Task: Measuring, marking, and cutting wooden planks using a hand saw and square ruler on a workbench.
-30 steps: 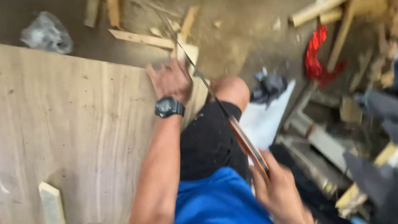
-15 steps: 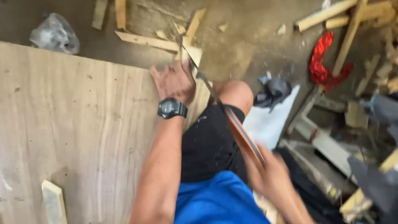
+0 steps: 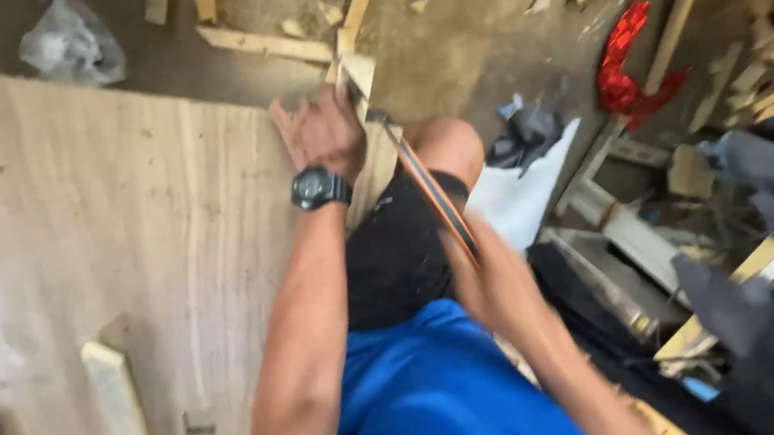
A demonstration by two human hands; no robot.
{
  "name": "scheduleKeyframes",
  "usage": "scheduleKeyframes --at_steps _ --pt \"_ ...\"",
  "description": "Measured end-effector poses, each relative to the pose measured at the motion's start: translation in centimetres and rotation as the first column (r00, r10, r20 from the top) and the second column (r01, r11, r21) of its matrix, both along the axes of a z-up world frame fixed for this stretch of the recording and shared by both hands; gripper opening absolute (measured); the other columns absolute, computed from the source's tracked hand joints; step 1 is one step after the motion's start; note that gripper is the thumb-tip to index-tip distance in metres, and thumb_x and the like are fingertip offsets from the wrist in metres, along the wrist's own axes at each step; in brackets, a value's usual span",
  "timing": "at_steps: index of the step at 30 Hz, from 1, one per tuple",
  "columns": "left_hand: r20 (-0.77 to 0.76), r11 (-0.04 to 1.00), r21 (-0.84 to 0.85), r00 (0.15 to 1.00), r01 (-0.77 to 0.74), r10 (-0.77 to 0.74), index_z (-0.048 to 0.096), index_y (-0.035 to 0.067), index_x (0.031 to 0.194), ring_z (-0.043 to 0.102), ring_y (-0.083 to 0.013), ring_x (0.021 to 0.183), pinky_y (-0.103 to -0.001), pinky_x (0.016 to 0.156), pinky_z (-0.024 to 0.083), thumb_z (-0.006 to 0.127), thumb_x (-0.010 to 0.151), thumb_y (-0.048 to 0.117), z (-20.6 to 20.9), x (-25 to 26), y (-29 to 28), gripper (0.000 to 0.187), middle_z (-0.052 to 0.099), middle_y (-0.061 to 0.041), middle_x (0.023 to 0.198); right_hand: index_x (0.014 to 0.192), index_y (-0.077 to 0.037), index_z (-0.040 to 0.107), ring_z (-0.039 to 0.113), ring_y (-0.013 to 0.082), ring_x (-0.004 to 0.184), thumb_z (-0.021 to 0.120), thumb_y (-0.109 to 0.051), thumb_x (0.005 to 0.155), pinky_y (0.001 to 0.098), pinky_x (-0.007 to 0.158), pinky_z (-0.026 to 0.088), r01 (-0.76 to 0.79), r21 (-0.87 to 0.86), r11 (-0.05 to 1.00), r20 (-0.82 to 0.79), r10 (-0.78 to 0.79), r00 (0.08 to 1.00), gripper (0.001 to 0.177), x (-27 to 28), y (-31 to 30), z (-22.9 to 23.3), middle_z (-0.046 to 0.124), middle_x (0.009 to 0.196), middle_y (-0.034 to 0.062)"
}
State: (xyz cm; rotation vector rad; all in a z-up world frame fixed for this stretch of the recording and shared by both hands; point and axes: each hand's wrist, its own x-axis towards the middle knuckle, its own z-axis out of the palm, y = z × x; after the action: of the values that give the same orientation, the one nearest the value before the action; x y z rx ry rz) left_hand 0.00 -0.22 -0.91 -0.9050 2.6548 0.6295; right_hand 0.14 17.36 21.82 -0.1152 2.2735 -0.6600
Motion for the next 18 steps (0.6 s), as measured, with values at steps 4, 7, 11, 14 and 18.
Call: scheduleKeyframes --at_steps 4,7,11,14,18 --pt "-0.048 0.999 -0.025 0.998 0.033 -0.034 0.056 0.016 0.090 0.075 -0.0291 0.091 -0.057 0.117 0.020 0.021 0.114 0.050 -0.5 0.4 0.0 0.054 0.070 -0.014 0.069 0.134 -0.025 0.068 0.078 0.0368 0.085 0.069 -0.025 0.090 0.0428 0.067 0.063 0.079 0.081 0.994 -0.052 -0.075 0.996 0.044 3.8 4.7 2.9 0.079 0.088 0.0138" --pt "-0.093 0.997 -0.066 0.995 0.032 -0.038 0.056 0.014 0.087 0.074 -0.0317 0.084 -0.058 0.114 0.024 0.024 0.114 0.045 0.3 0.5 0.1 0.052 0.068 -0.013 0.062 0.123 -0.020 0.065 0.073 0.0469 0.083 0.067 -0.037 0.097 0.0564 0.065 0.059 0.005 0.112 0.994 -0.077 0.003 0.997 0.032 0.3 0.4 -6.2 0.074 0.083 0.0228" --pt "-0.425 0.909 -0.410 0.865 0.080 -0.267 0.067 0.007 0.096 0.074 -0.0330 0.073 -0.066 0.102 0.040 0.055 0.103 0.029 -3.8 0.3 -0.7 0.026 0.065 -0.014 0.063 0.118 -0.015 0.062 0.074 0.0439 0.075 0.063 -0.022 0.098 0.0506 0.060 0.059 -0.089 -0.145 0.985 -0.261 0.049 0.964 0.021 -2.3 -3.4 -11.0 0.071 0.077 0.0213" --pt "-0.371 0.929 -0.366 0.907 0.053 -0.198 0.071 0.005 0.105 0.073 -0.0356 0.088 -0.068 0.105 0.038 0.053 0.104 0.031 -1.2 1.8 0.7 0.032 0.070 -0.016 0.071 0.116 -0.011 0.067 0.074 0.0472 0.075 0.067 -0.021 0.093 0.0541 0.056 0.056 -0.014 -0.048 0.999 -0.119 0.008 0.993 0.025 2.9 2.9 -2.1 0.073 0.079 0.0254" --pt "-0.172 0.998 0.022 0.984 0.053 -0.048 0.067 0.006 0.097 0.064 -0.0400 0.081 -0.062 0.106 0.027 0.026 0.108 0.031 0.8 -0.4 -0.3 0.049 0.070 -0.013 0.077 0.126 -0.016 0.063 0.079 0.0335 0.084 0.061 -0.024 0.095 0.0381 0.071 0.055 0.060 0.031 0.998 0.059 -0.062 0.996 0.032 4.3 8.1 2.0 0.078 0.088 0.0101"
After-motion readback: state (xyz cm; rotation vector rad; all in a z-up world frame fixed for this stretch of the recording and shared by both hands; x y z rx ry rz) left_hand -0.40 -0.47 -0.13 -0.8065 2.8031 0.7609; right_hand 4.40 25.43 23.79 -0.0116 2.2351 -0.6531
